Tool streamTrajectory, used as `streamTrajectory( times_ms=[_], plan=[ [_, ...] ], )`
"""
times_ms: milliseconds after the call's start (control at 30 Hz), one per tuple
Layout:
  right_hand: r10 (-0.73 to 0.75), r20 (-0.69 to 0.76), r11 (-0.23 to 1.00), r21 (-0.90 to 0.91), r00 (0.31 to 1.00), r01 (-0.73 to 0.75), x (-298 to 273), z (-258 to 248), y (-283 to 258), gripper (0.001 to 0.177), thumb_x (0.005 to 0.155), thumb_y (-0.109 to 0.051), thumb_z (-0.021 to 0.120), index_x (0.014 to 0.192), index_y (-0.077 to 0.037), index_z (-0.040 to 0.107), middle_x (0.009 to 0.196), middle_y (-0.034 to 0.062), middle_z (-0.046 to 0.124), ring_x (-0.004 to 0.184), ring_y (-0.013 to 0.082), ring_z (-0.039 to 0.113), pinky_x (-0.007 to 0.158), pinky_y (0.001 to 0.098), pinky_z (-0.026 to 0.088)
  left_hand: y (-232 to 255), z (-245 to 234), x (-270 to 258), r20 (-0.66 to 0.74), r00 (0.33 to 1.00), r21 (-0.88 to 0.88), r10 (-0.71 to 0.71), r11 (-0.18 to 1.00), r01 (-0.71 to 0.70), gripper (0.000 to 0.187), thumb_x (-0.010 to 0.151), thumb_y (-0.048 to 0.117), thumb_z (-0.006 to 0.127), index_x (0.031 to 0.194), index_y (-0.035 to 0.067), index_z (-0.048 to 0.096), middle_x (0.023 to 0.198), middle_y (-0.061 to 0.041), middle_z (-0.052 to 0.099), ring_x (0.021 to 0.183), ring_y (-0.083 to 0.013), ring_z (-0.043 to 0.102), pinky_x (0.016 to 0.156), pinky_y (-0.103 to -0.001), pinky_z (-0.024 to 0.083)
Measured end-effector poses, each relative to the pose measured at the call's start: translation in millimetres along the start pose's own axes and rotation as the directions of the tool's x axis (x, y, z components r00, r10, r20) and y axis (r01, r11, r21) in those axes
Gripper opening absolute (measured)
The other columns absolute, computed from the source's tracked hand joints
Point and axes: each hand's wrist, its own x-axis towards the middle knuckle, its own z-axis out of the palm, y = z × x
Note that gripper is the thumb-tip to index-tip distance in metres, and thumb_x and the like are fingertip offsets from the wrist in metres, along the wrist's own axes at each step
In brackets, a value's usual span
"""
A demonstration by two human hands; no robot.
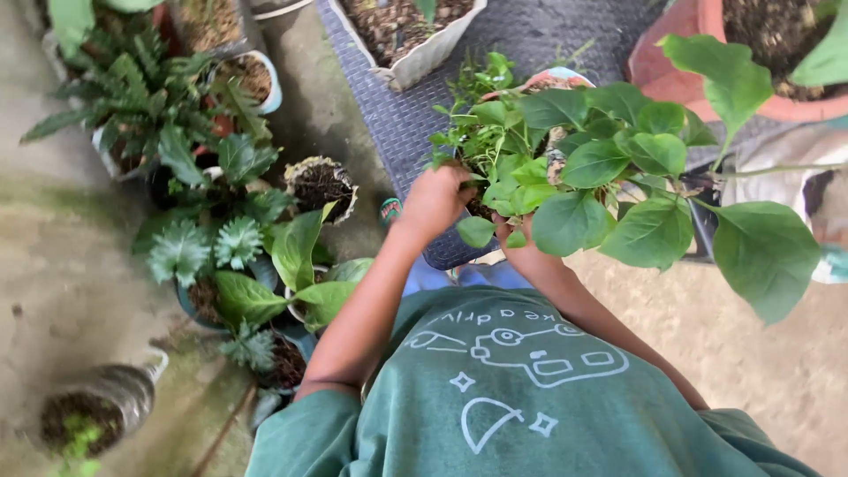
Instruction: Remove weeds and loosen soil in potted plants using a small garden trowel and hands.
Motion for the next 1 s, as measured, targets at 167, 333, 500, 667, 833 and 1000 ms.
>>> streamTrajectory(
  times_ms=[167,333,500,667,833,1000],
  plan=[
    [-0.017,-0.219,0.991,-0.132,0.976,-0.012,5.5,15.6,-20.4,0.023,0.086,-0.013,0.071,0.109,-0.007,0.073,0.105,0.0157,0.073,0.095,0.0376,0.069,0.083,0.0493,0.053,-14.7,-30.8,51.2,0.353,0.932,-0.189,0.077,0.982,-0.01,0.019,0.082,0.018,0.076,0.095,0.005,0.075,0.088,-0.022,0.07,0.085,-0.0407,0.07,0.073,-0.046,0.056],
    [0.387,-0.332,0.888,0.385,0.86,-0.251,6.7,47.7,-46.3,0.019,0.087,-0.009,0.069,0.105,-0.004,0.064,0.093,0.014,0.067,0.084,0.0328,0.068,0.072,0.0425,0.054,-30.2,-38.9,76.8,0.486,0.855,-0.237,0.179,0.969,-0.068,0.02,0.084,0.019,0.076,0.094,0.003,0.074,0.082,-0.021,0.07,0.076,-0.0369,0.069,0.067,-0.044,0.054],
    [0.423,-0.494,0.893,0.084,0.76,-0.443,15.5,41.4,-109.8,0.012,0.092,-0.003,0.066,0.103,-0.004,0.069,0.094,0.0158,0.069,0.088,0.0348,0.069,0.073,0.0445,0.054,-55.5,-38.7,74.9,0.551,0.801,-0.338,0.234,0.94,-0.042,0.019,0.087,0.02,0.077,0.094,0.002,0.074,0.074,-0.016,0.07,0.058,-0.0222,0.064,0.056,-0.037,0.049],
    [0.557,-0.556,0.795,0.142,0.617,-0.591,4.2,65.4,-111.0,0.02,0.088,-0.006,0.074,0.107,-0.005,0.074,0.088,0.017,0.069,0.082,0.0378,0.068,0.073,0.0469,0.054,-50.7,-46.5,83.1,0.642,0.736,-0.512,0.214,0.834,0.204,0.015,0.091,0.014,0.074,0.098,0.001,0.075,0.072,-0.002,0.071,0.058,-0.0056,0.061,0.053,-0.025,0.051],
    [0.548,-0.605,0.801,0.183,0.577,-0.57,20.2,65.4,-119.7,0.028,0.08,-0.01,0.082,0.105,-0.003,0.073,0.094,0.0185,0.07,0.086,0.0397,0.068,0.076,0.047,0.055,-40.7,-55.4,91.6,0.633,0.737,-0.51,0.239,0.844,0.164,0.013,0.093,0.013,0.074,0.097,0.0,0.074,0.074,-0.001,0.072,0.061,-0.0054,0.062,0.054,-0.024,0.052],
    [0.476,-0.671,0.842,0.16,0.568,-0.516,26.2,81.5,-105.0,0.022,0.084,-0.008,0.08,0.104,-0.002,0.072,0.105,0.0224,0.07,0.095,0.0404,0.068,0.084,0.045,0.056,-58.0,-51.7,104.4,0.638,0.717,-0.567,0.281,0.801,0.191,0.01,0.098,0.011,0.067,0.099,0.001,0.069,0.09,-0.006,0.073,0.072,-0.0086,0.07,0.057,-0.025,0.057]
  ],
)
